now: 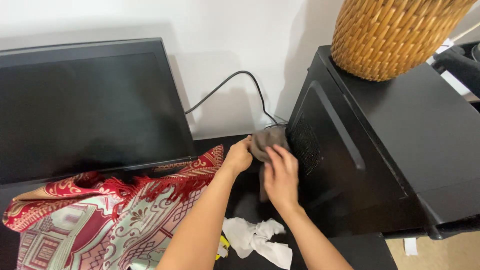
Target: Cleaning the desk, PC tower, and peripheral devices and laying a rug.
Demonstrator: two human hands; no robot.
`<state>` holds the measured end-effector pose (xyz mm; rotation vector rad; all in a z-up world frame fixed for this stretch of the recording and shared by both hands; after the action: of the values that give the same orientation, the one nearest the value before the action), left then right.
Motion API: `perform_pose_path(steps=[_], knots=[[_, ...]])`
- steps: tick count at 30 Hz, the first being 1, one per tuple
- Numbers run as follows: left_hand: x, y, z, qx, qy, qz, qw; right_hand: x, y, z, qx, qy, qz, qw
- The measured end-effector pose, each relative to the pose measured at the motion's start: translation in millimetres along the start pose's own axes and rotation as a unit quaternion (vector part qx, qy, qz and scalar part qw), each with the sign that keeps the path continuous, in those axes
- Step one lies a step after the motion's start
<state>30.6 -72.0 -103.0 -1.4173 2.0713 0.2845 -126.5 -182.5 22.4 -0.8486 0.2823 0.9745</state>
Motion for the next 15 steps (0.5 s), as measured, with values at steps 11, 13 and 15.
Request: perform_pose_path(steps=[11, 13, 15], knots=[[-34.3, 6.7, -50.2, -0.006, -0.221, 0.147, 0.964, 64.3, -9.5, -42.6, -0.05, 0.041, 0.129, 0.989], [-27.8, 0.4, -33.6, -0.009, -0.256, 0.182, 0.949, 60.0, -12.5, -43.5, -0.048, 0.011, 0.124, 0.991], [-11.3, -13.1, -22.2, 0.111, -0.257, 0.167, 0.945, 23.1, -15.4, -37.8, 0.012, -0.051, -0.005, 0.999]])
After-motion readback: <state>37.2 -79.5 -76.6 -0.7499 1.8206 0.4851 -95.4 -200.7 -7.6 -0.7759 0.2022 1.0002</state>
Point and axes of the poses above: each hand's wrist, its own y-axis away from the middle knuckle, its own x-axis out of the palm, z = x × y, the point moved 9 cm from there along -y, towards the middle knuckle, and after that the axes turned 6 degrees about x, right-handed, at the moved point
